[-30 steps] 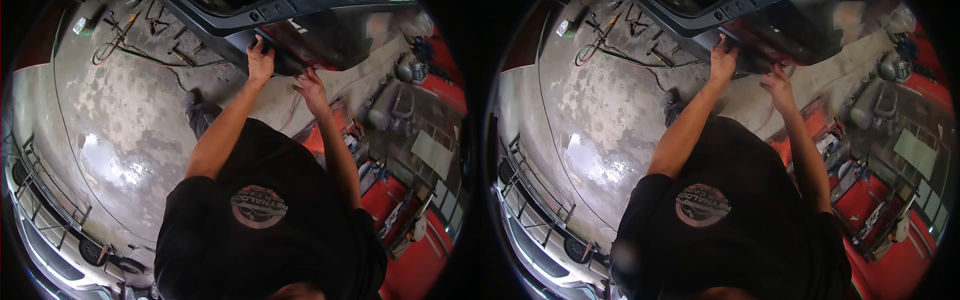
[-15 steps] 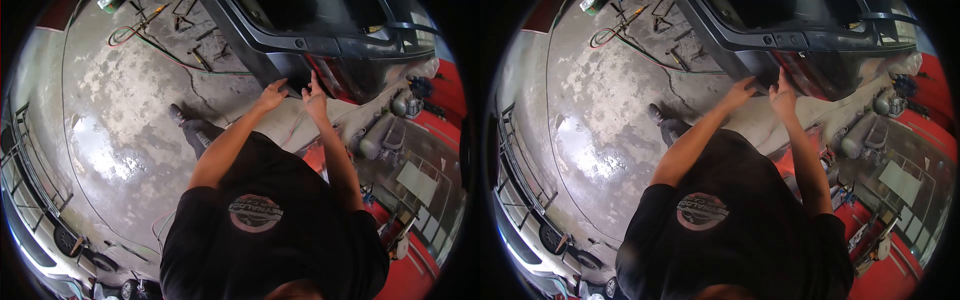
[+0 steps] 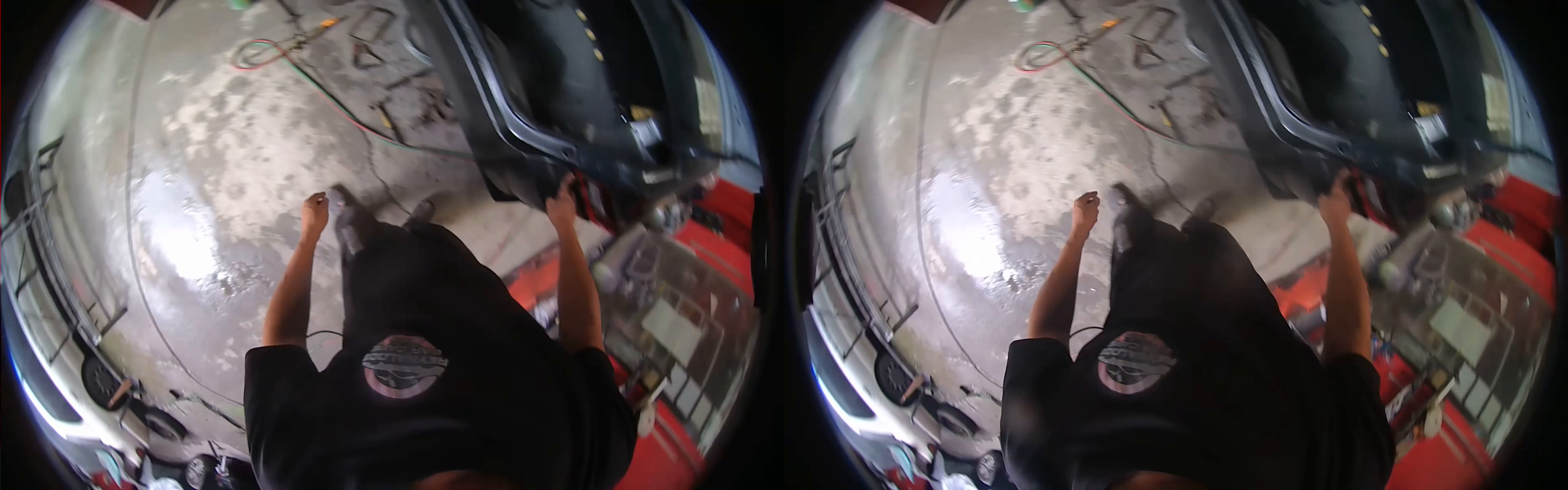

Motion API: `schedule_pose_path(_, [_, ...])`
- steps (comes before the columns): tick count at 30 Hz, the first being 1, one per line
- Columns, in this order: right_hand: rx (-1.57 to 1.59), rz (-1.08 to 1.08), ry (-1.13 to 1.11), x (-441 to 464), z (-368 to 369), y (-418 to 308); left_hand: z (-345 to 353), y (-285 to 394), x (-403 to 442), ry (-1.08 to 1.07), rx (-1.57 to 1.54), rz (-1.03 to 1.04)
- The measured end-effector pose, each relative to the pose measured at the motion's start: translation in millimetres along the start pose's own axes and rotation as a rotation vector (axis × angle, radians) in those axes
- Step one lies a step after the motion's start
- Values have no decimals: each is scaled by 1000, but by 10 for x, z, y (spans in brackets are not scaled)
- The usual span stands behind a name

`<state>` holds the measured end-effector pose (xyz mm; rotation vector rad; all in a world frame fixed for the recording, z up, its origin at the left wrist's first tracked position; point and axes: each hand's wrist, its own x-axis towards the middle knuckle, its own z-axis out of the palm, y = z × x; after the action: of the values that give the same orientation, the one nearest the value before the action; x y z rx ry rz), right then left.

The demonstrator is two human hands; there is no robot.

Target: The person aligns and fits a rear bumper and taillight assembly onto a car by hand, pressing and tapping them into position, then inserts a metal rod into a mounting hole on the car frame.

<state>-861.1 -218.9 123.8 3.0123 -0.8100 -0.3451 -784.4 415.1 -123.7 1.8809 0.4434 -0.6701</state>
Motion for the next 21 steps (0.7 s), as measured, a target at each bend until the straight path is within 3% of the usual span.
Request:
schedule_pose_path(2, [-34,92,-60,5,-58,-75,-494,-233,239,151,-24,-13])
schedule_pose_path(6, [-66,196,23,20,61,-245,-1029,221,377,253,-57,32])
schedule_pose_path(11, [118,351,104,-6,139,-556,-936,925,546,98,-193,72])
schedule_pose_path(13, [188,462,69,45,171,-636,-854,955,753,-84,-154,62])
schedule_pose_path(16, [151,478,144,196,756,-216,-911,1238,951,-227,-135,3])
schedule_pose_path(19, [160,503,252,213,896,-211,-1030,1002,1418,-164,0,118])
schedule_pose_path(21, [502,876,96,421,373,-728,-1311,754,1760,-135,126,282])
